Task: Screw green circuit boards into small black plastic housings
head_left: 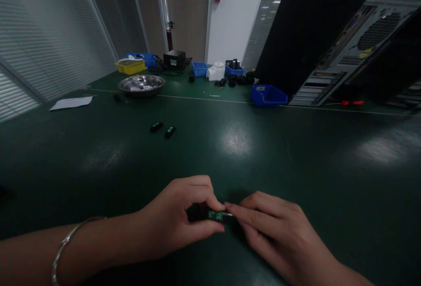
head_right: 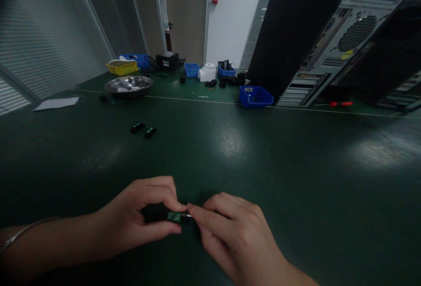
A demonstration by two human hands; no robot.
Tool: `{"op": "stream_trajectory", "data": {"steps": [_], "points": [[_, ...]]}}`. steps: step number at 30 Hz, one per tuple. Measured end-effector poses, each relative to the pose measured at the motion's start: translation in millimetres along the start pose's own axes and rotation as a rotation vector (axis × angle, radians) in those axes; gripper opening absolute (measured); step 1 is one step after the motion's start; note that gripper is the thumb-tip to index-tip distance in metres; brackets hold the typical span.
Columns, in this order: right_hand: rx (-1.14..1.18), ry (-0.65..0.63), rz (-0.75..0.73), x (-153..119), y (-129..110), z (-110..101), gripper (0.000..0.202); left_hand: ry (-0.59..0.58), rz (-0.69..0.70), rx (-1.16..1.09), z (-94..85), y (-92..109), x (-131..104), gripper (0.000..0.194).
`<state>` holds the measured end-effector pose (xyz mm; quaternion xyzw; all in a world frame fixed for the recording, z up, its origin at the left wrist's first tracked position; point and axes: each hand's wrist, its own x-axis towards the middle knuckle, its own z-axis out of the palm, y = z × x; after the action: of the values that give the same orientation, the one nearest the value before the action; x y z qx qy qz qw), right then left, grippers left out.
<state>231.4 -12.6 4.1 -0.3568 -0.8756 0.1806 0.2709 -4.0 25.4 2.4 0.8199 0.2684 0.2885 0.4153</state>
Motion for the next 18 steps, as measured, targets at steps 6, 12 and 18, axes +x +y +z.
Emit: {"op": "stream_trajectory", "data": {"steps": [6,12,18], "points": [[0.045,-0.003,0.017,1.2,0.2,0.8,0.036,0.011,-0.015,-0.031,-0.9,-0.2,1.5,0.013],[0.160,0.010,0.079,0.4,-1.2,-0.4,0.039,-0.014,0.011,0.053,-4.2,-0.9,0.6,0.015],[0.241,0.084,0.168,1.0,-1.4,-1.8,0.033,-0.007,0.087,0.263,-14.4,-9.8,0.9,0.011]]}}
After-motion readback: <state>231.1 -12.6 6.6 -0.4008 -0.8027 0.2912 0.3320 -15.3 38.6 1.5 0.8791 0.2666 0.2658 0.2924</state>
